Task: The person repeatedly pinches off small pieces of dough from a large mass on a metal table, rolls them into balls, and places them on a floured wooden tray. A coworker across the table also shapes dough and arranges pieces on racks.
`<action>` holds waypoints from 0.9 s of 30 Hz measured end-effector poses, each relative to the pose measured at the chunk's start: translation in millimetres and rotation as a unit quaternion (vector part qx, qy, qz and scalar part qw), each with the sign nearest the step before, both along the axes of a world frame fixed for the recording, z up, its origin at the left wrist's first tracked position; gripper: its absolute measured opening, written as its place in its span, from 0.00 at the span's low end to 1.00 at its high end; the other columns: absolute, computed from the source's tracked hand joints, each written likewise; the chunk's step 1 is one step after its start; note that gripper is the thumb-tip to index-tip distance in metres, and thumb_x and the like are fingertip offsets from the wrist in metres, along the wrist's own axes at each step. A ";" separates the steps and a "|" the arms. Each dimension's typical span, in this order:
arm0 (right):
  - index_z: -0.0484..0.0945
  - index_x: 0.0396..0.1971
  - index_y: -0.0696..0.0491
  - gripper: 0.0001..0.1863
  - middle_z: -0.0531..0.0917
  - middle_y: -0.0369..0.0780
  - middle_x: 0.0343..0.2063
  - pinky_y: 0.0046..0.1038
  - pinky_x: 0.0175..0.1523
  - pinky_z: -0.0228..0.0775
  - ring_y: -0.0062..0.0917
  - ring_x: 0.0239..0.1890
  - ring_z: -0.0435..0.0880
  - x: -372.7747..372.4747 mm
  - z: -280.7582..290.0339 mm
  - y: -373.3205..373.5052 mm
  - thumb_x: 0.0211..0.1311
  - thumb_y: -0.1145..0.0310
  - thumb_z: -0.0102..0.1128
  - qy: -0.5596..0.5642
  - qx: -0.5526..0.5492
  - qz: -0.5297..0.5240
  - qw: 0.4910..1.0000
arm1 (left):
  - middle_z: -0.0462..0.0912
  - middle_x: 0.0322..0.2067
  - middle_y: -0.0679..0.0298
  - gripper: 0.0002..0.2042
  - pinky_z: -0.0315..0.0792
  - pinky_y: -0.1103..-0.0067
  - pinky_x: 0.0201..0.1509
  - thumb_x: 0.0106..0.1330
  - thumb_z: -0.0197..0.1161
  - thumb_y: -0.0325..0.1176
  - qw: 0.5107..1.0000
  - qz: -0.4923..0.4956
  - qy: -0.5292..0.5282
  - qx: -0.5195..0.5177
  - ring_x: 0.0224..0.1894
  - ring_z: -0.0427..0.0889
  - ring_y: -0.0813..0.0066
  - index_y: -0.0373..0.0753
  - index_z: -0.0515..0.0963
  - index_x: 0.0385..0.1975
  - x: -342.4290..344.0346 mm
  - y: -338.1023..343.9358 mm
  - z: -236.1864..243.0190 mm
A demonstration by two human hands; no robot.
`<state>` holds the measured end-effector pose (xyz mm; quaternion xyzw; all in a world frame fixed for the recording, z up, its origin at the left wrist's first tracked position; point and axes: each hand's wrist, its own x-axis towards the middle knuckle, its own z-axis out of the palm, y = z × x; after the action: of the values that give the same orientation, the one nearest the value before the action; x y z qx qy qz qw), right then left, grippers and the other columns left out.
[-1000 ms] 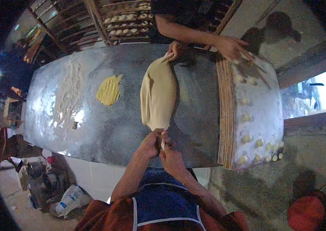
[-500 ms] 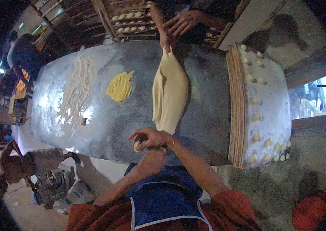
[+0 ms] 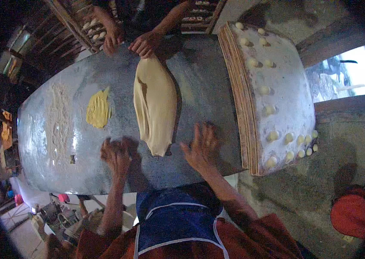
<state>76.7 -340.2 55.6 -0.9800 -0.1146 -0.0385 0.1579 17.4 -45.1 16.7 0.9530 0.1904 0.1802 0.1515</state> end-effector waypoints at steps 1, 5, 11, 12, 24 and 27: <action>0.60 0.66 0.59 0.32 0.63 0.57 0.64 0.60 0.68 0.49 0.58 0.67 0.58 -8.8 -15.9 15.7 0.68 0.60 0.57 -0.075 0.024 0.023 0.997 | 0.73 0.44 0.44 0.17 0.60 0.53 0.60 0.65 0.60 0.29 0.999 0.022 -0.020 -0.015 0.51 0.71 0.44 0.26 0.68 0.50 26.2 -20.4 -2.1; 0.63 0.63 0.60 0.32 0.74 0.59 0.52 0.56 0.60 0.61 0.57 0.54 0.73 -59.9 -76.5 -13.8 0.65 0.61 0.62 -0.025 0.172 0.131 0.976 | 0.72 0.38 0.46 0.12 0.67 0.57 0.49 0.66 0.61 0.29 0.993 -0.078 -0.015 -0.085 0.41 0.73 0.43 0.28 0.71 0.41 -37.6 -61.2 -28.8; 0.72 0.48 0.57 0.17 0.76 0.53 0.35 0.48 0.48 0.70 0.48 0.39 0.78 21.4 -42.3 -46.9 0.64 0.64 0.60 -0.067 0.059 0.104 0.991 | 0.70 0.33 0.48 0.07 0.65 0.56 0.41 0.65 0.60 0.23 0.980 -0.047 -0.074 -0.180 0.33 0.69 0.47 0.28 0.69 0.37 5.0 6.3 -7.2; 0.72 0.46 0.56 0.15 0.75 0.52 0.34 0.47 0.46 0.70 0.47 0.38 0.78 26.7 -45.9 -20.8 0.64 0.64 0.60 -0.142 0.055 0.117 0.981 | 0.70 0.33 0.48 0.08 0.65 0.57 0.41 0.64 0.60 0.23 0.979 -0.038 -0.078 -0.183 0.34 0.69 0.47 0.29 0.69 0.37 -0.6 -7.4 -7.8; 0.75 0.37 0.58 0.18 0.76 0.48 0.38 0.46 0.49 0.71 0.47 0.41 0.77 29.7 -25.6 -33.8 0.60 0.59 0.68 0.024 0.097 0.075 0.992 | 0.72 0.36 0.50 0.07 0.66 0.59 0.44 0.66 0.61 0.24 0.982 -0.057 -0.038 -0.178 0.38 0.71 0.50 0.33 0.69 0.35 -28.0 -2.6 0.1; 0.78 0.40 0.56 0.17 0.76 0.47 0.40 0.47 0.51 0.71 0.46 0.42 0.78 -4.6 -3.8 -25.6 0.58 0.60 0.70 0.188 0.164 -0.009 0.968 | 0.77 0.41 0.52 0.06 0.70 0.62 0.50 0.65 0.61 0.24 0.975 -0.182 0.006 -0.129 0.45 0.75 0.50 0.34 0.75 0.40 -36.6 3.2 38.2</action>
<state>72.1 -365.8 51.8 -0.9314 -0.0660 0.1262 0.3351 -19.2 -41.9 54.9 0.9452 0.0362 0.1173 0.3025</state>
